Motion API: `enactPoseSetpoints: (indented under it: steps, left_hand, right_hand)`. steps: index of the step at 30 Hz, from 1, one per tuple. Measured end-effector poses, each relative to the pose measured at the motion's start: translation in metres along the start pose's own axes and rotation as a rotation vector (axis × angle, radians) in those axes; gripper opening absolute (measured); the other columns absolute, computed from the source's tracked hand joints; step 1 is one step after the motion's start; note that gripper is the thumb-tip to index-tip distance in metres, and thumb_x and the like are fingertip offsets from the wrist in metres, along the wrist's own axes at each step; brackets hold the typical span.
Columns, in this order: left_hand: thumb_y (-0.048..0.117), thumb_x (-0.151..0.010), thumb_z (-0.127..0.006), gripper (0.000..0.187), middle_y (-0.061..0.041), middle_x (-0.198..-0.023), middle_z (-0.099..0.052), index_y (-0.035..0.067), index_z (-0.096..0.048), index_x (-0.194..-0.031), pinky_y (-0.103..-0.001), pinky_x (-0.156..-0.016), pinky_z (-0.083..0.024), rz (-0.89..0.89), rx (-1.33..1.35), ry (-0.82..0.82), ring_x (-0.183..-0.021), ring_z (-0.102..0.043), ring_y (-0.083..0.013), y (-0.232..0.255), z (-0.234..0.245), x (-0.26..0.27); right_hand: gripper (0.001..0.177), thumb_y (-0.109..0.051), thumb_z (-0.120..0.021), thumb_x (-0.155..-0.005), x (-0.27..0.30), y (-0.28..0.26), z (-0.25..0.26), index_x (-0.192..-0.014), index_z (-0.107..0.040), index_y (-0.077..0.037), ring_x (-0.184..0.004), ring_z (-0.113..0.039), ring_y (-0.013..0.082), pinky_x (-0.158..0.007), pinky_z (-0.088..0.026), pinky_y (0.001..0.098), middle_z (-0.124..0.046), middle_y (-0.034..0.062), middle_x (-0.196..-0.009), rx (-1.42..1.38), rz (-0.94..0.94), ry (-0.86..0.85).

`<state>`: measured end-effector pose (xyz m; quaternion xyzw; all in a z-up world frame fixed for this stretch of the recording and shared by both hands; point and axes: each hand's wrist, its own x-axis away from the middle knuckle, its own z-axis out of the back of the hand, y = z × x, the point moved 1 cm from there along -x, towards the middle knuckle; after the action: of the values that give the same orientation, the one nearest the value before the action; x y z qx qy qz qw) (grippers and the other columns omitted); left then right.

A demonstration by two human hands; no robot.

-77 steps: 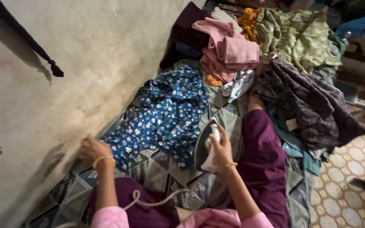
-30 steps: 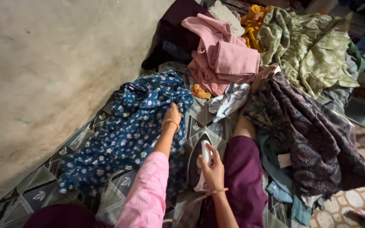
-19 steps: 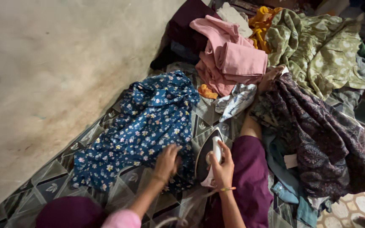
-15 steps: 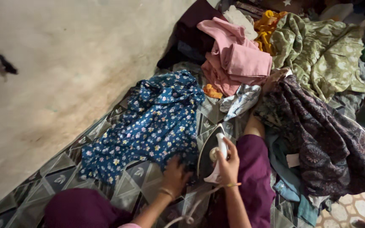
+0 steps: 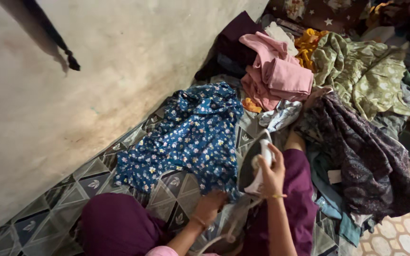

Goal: The person irons a patterned cloth on the floor using a handheld iron. They then switch to a blue floral dress, smoothing and ironing it in sections.

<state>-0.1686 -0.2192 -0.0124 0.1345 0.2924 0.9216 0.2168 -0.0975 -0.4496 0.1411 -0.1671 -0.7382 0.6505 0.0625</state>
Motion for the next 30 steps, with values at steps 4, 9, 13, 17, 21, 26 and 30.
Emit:
enactPoseSetpoints:
  steps: [4, 9, 13, 17, 21, 26, 30]
  left_hand:
    - [0.024, -0.089, -0.061, 0.049, -0.011, -0.139, -0.068, 0.014, -0.063, -0.137, -0.040, -0.111, -0.050, -0.477, -0.194, 0.350, -0.131, -0.063, -0.0266, 0.001, -0.009, 0.015]
    - [0.026, -0.094, -0.062, 0.047, -0.017, -0.117, -0.071, 0.026, -0.067, -0.141, -0.043, -0.093, -0.055, -0.097, 0.118, -0.298, -0.104, -0.070, -0.0346, -0.004, -0.002, 0.045]
    - [0.026, -0.091, -0.069, 0.025, -0.014, -0.108, -0.076, 0.017, -0.075, -0.114, -0.044, -0.091, -0.055, -0.132, 0.105, -0.228, -0.103, -0.071, -0.0332, -0.041, 0.049, 0.096]
    - [0.024, -0.090, -0.068, 0.028, -0.013, -0.106, -0.075, 0.017, -0.074, -0.116, -0.043, -0.087, -0.056, 0.165, 0.047, 0.028, -0.101, -0.071, -0.0330, -0.070, 0.125, 0.109]
    - [0.033, -0.100, -0.055, 0.027, -0.007, -0.107, -0.076, 0.022, -0.068, -0.121, -0.036, -0.084, -0.062, 0.416, -0.070, -0.049, -0.091, -0.077, -0.0251, -0.092, 0.164, 0.068]
    - [0.034, -0.096, -0.064, 0.028, -0.009, -0.117, -0.072, 0.018, -0.071, -0.116, -0.044, -0.092, -0.055, 0.183, -0.181, 0.186, -0.107, -0.068, -0.0313, -0.144, 0.177, 0.004]
    - [0.044, -0.095, -0.061, 0.049, -0.001, -0.147, -0.056, 0.022, -0.058, -0.139, -0.057, -0.116, -0.033, 0.139, -0.324, 0.273, -0.139, -0.049, -0.0237, -0.185, 0.180, -0.023]
  right_hand:
    - [0.055, -0.008, -0.071, -0.092, -0.008, 0.009, -0.048, -0.144, -0.057, -0.016, -0.079, -0.069, 0.0137, -0.061, -0.057, 0.0252, -0.070, 0.0140, -0.108, 0.161, 0.080, -0.106]
    - [0.053, -0.016, -0.070, -0.091, 0.001, 0.083, -0.101, -0.142, -0.058, -0.024, -0.072, -0.072, 0.0199, -0.054, -0.058, 0.0322, -0.075, 0.0172, -0.104, 0.270, -0.248, -0.152]
    - [0.058, -0.039, -0.073, -0.096, 0.019, 0.145, -0.113, -0.148, -0.052, -0.027, -0.086, -0.070, 0.0433, -0.075, -0.056, 0.0503, -0.073, 0.0233, -0.107, 0.865, 0.020, -0.305]
    - [0.076, -0.040, -0.068, -0.086, 0.042, 0.130, -0.118, -0.154, -0.037, -0.024, -0.085, -0.069, 0.0473, -0.070, -0.057, 0.0557, -0.065, 0.0271, -0.113, 1.052, 0.030, -0.194]
    - [0.069, -0.033, -0.064, -0.087, 0.050, 0.123, -0.123, -0.151, -0.040, -0.025, -0.079, -0.070, 0.0469, -0.066, -0.058, 0.0558, -0.065, 0.0269, -0.119, 1.107, 0.075, -0.123]
    - [0.062, -0.035, -0.063, -0.091, 0.059, 0.120, -0.111, -0.151, -0.046, -0.033, -0.079, -0.071, 0.0452, -0.070, -0.058, 0.0557, -0.071, 0.0229, -0.097, 1.173, 0.060, -0.196]
    - [0.060, -0.035, -0.064, -0.090, 0.094, 0.104, -0.092, -0.148, -0.048, -0.034, -0.078, -0.071, 0.0445, -0.069, -0.057, 0.0560, -0.072, 0.0210, -0.094, 1.195, 0.069, -0.271]
